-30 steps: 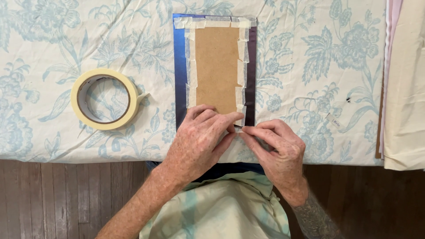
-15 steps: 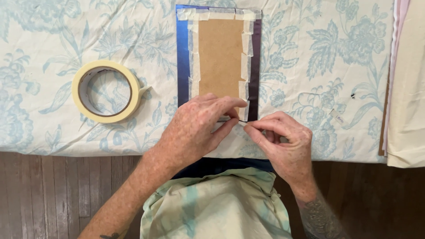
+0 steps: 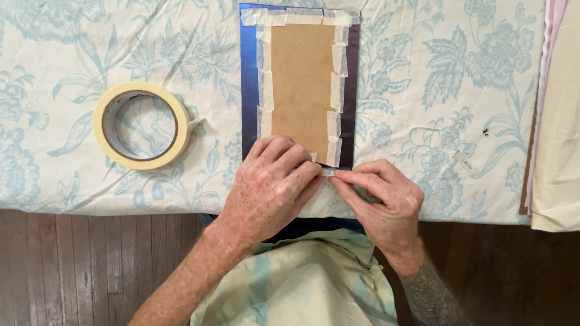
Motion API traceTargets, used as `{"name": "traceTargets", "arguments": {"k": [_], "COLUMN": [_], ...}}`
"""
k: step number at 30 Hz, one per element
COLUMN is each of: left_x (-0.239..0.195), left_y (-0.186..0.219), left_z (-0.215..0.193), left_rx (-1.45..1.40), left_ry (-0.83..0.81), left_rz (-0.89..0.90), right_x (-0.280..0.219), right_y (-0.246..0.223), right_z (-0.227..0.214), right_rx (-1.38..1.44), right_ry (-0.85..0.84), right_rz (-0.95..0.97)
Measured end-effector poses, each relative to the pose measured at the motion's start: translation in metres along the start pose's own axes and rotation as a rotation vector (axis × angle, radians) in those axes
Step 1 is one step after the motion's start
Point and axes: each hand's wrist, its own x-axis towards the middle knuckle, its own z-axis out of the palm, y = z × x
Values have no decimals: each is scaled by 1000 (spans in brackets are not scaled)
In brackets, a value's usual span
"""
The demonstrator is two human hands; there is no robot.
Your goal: Assembling a picture frame by taping the backing board, inserting it into the frame, and cleaning it with a brush.
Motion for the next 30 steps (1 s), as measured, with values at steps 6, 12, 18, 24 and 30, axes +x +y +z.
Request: {"name": "traceTargets", "arguments": {"k": [6, 12, 18, 24, 30], "left_x": [0, 5, 5, 2, -3], "left_y": [1, 0, 1, -2, -5], "left_z": [-6, -5, -7, -7, -4], "left_rx": [-20, -34, -57, -90, -33], "left_ry": [-24, 3, -30, -26, -45], "left_rz": [53, 48, 55, 4, 7], "right_x": [-2, -2, -12, 0, 1], "right_y": [2, 3, 19, 4, 6], "right_z": [0, 0, 0, -3, -4], "right_rx": [-60, -127, -37, 8, 24], "right_ry": [25, 8, -41, -30, -53], "right_rz": [-80, -10, -68, -57, -46]}}
